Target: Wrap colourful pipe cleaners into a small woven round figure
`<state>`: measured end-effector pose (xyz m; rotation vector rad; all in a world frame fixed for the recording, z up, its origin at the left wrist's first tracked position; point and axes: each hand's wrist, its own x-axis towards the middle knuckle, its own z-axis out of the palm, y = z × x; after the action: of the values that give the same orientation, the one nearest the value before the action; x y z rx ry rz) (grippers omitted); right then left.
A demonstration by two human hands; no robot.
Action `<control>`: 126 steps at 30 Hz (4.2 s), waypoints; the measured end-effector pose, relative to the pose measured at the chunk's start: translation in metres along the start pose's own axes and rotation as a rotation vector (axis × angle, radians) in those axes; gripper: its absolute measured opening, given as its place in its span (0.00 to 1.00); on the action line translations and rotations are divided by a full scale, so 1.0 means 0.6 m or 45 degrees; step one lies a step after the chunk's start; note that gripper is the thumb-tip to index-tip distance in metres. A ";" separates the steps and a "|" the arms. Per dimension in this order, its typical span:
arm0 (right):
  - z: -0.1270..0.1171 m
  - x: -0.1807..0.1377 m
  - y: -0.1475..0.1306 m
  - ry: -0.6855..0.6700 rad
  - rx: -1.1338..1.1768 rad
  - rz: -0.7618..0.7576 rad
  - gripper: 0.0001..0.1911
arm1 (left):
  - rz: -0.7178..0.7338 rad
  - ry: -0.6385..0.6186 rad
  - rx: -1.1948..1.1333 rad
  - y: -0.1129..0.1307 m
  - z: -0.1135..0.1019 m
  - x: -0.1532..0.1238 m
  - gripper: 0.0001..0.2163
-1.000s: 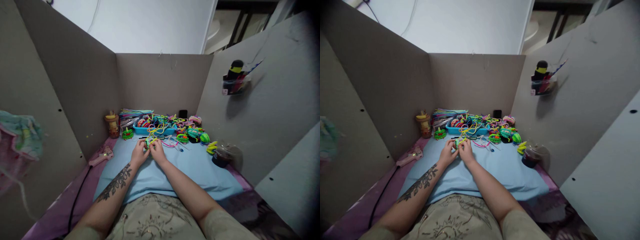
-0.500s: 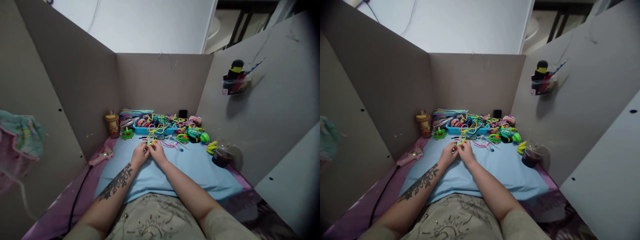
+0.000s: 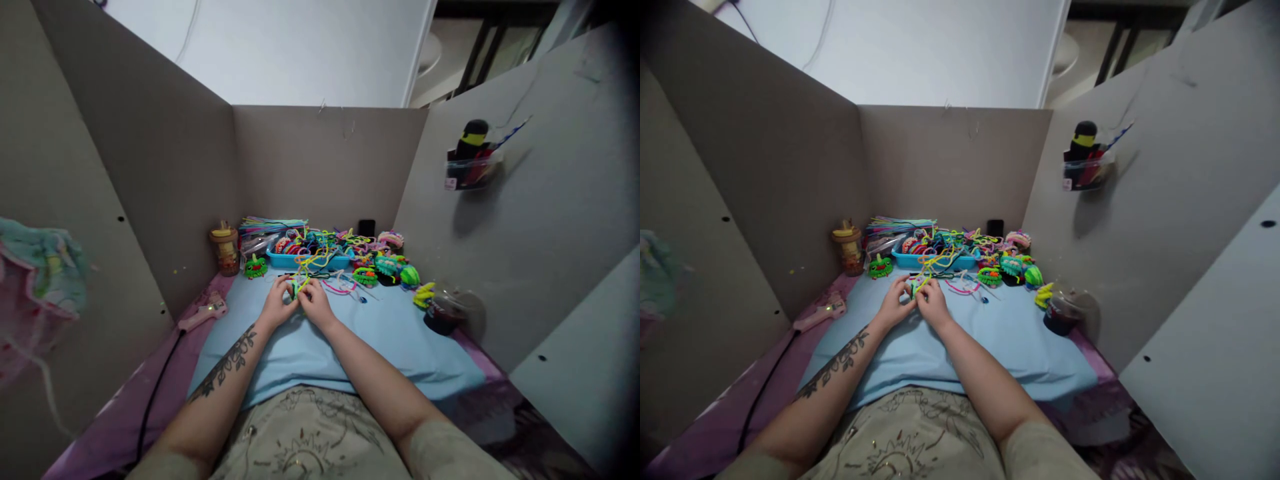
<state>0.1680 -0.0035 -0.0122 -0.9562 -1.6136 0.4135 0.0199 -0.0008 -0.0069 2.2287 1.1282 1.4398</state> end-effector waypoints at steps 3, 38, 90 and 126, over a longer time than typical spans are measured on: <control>-0.004 0.001 -0.001 -0.035 0.001 -0.022 0.05 | 0.015 -0.051 -0.045 -0.001 -0.004 0.001 0.08; -0.023 0.002 -0.014 0.014 -0.489 -0.278 0.05 | -0.130 -0.005 -0.132 0.007 -0.001 -0.002 0.08; -0.036 0.012 0.014 -0.200 -0.476 -0.431 0.11 | -0.204 -0.148 -0.259 -0.006 -0.003 0.004 0.12; -0.028 0.016 0.038 -0.222 0.058 0.087 0.08 | 0.241 -0.002 0.262 0.010 -0.006 -0.002 0.07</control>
<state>0.1919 0.0138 -0.0175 -0.9640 -1.7240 0.5924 0.0190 -0.0063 -0.0024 2.5384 1.1372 1.4500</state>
